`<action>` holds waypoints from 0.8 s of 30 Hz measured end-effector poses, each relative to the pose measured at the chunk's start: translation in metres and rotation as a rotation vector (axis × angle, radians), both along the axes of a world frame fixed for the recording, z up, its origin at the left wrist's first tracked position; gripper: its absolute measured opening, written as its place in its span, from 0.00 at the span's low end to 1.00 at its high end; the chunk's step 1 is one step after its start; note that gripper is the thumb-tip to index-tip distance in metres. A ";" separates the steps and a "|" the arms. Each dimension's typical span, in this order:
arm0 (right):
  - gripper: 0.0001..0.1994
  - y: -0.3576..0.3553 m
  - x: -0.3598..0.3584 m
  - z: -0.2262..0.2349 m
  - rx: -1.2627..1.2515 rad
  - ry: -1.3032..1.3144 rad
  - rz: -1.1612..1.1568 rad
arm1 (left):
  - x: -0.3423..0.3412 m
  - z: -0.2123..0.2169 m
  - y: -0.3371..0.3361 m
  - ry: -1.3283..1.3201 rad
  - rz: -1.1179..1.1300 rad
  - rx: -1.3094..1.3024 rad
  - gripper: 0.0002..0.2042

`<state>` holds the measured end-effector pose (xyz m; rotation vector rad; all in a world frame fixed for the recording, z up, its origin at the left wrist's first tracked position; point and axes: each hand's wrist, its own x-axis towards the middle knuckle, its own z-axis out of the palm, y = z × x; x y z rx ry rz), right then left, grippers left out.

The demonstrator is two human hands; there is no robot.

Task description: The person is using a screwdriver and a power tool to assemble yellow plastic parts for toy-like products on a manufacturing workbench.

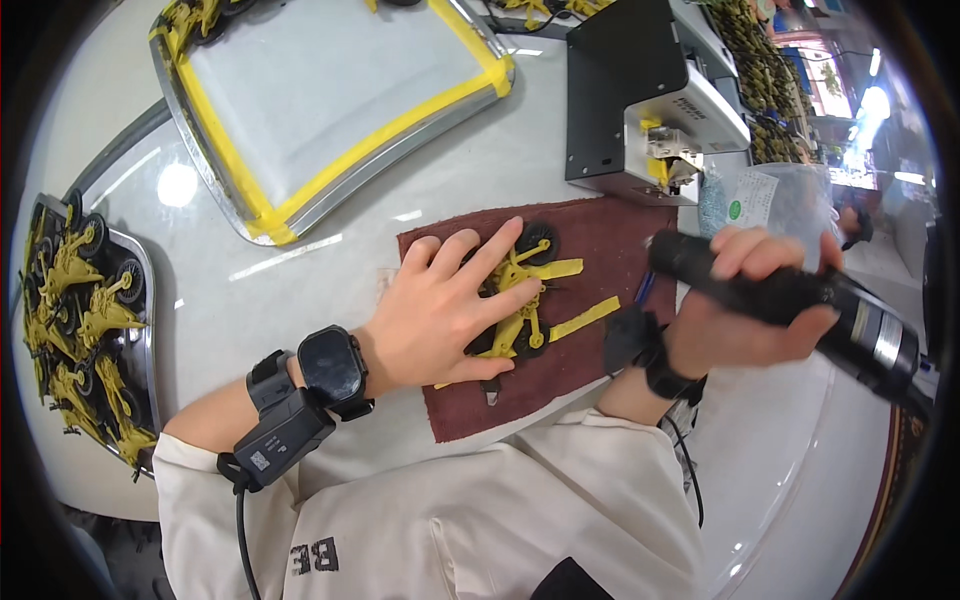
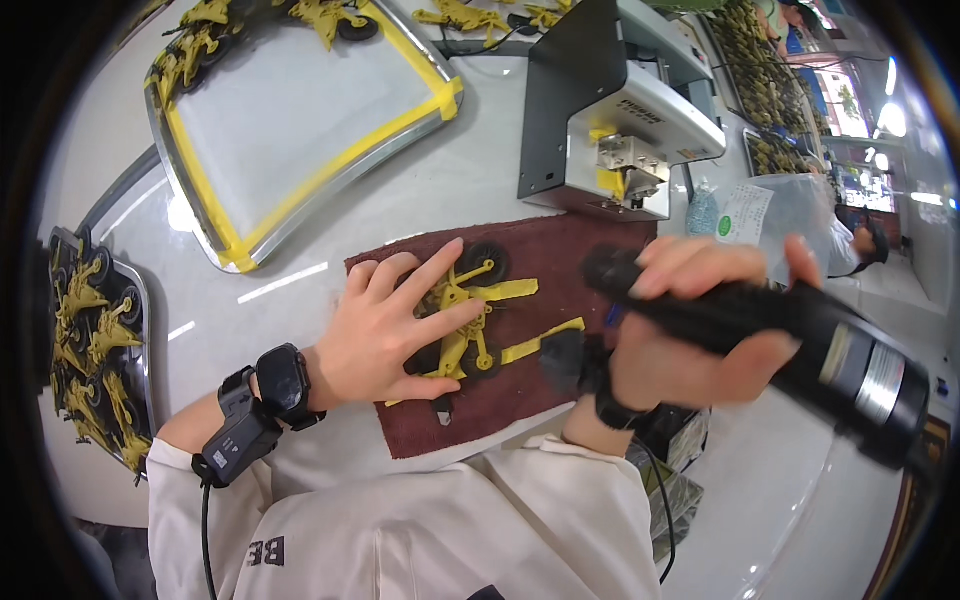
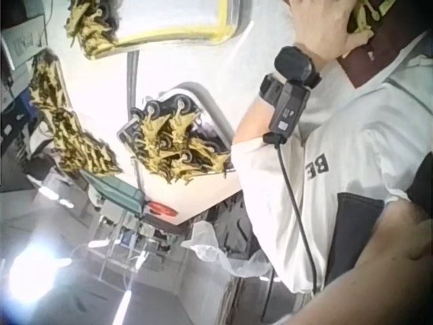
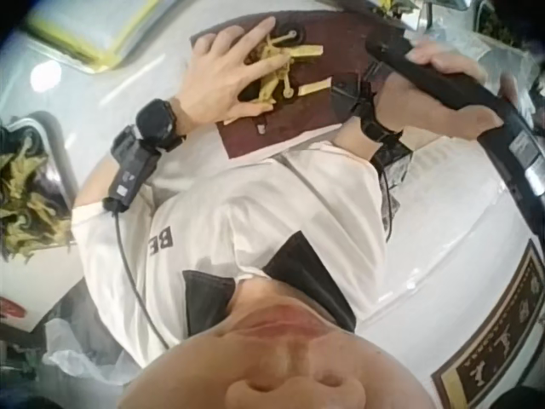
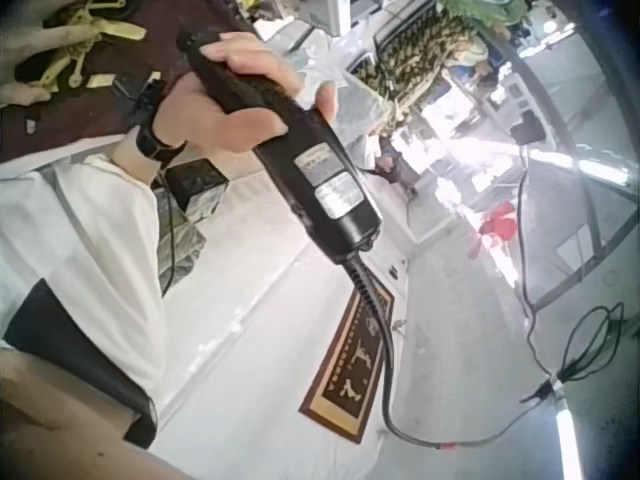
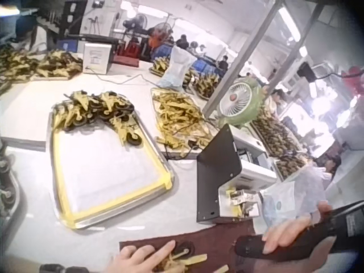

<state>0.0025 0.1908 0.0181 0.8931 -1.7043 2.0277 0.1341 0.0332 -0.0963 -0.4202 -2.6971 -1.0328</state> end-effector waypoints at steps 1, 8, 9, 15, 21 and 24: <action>0.30 0.001 -0.013 0.004 -0.002 0.001 -0.079 | 0.000 -0.002 0.000 -0.011 0.003 0.009 0.34; 0.16 -0.008 -0.072 0.027 -0.035 -0.122 -0.266 | -0.001 0.004 0.003 0.021 -0.006 -0.007 0.32; 0.17 -0.015 -0.071 0.023 0.045 -0.107 -0.349 | 0.000 0.004 0.003 0.032 0.003 -0.009 0.32; 0.24 0.004 -0.013 0.006 0.064 -0.323 0.116 | 0.002 0.000 0.003 0.013 0.030 -0.021 0.32; 0.39 -0.012 0.044 -0.015 -0.078 -0.032 0.478 | 0.001 0.001 0.004 0.051 0.020 -0.020 0.30; 0.40 -0.021 0.041 -0.023 -0.085 -0.025 0.515 | 0.002 -0.003 0.004 0.044 0.041 0.005 0.26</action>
